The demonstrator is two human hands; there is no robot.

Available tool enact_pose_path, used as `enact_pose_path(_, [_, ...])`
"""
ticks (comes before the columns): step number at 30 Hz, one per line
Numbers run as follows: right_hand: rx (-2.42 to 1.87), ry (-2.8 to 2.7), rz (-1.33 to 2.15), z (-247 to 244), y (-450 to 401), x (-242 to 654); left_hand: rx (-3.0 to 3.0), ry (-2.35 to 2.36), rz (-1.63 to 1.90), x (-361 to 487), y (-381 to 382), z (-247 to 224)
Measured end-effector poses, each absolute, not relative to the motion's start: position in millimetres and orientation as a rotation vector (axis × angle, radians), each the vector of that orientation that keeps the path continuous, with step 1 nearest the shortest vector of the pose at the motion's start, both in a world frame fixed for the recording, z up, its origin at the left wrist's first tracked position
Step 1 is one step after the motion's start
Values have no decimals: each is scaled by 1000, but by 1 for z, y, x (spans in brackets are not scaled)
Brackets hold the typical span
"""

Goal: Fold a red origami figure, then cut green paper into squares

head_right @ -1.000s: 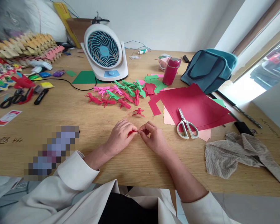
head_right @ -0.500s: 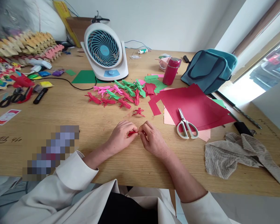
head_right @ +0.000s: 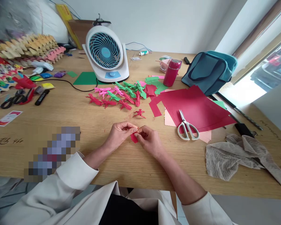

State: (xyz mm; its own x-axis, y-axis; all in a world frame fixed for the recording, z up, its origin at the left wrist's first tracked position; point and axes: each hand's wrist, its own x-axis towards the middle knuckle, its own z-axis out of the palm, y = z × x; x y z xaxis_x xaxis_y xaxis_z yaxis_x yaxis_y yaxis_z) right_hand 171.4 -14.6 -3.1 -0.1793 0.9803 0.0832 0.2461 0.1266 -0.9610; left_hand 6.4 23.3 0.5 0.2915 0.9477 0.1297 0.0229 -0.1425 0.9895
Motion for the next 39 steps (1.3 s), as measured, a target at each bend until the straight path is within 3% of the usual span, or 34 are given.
enact_pose_path(5, [-1243, -1475, 1126, -4, -14, 168, 1405, 884, 1051, 7, 22, 3])
enact_pose_path(13, [-1269, -1448, 798, -2, -18, 168, 1168, 862, 1042, 17, 17, -3])
enact_pose_path(23, [-1109, -1316, 1117, -10, -12, 168, 1018, 881, 1089, 18, 16, -1])
enact_pose_path(39, [-1050, -1204, 1155, -9, -14, 164, 892, 778, 1027, 16, 17, -4])
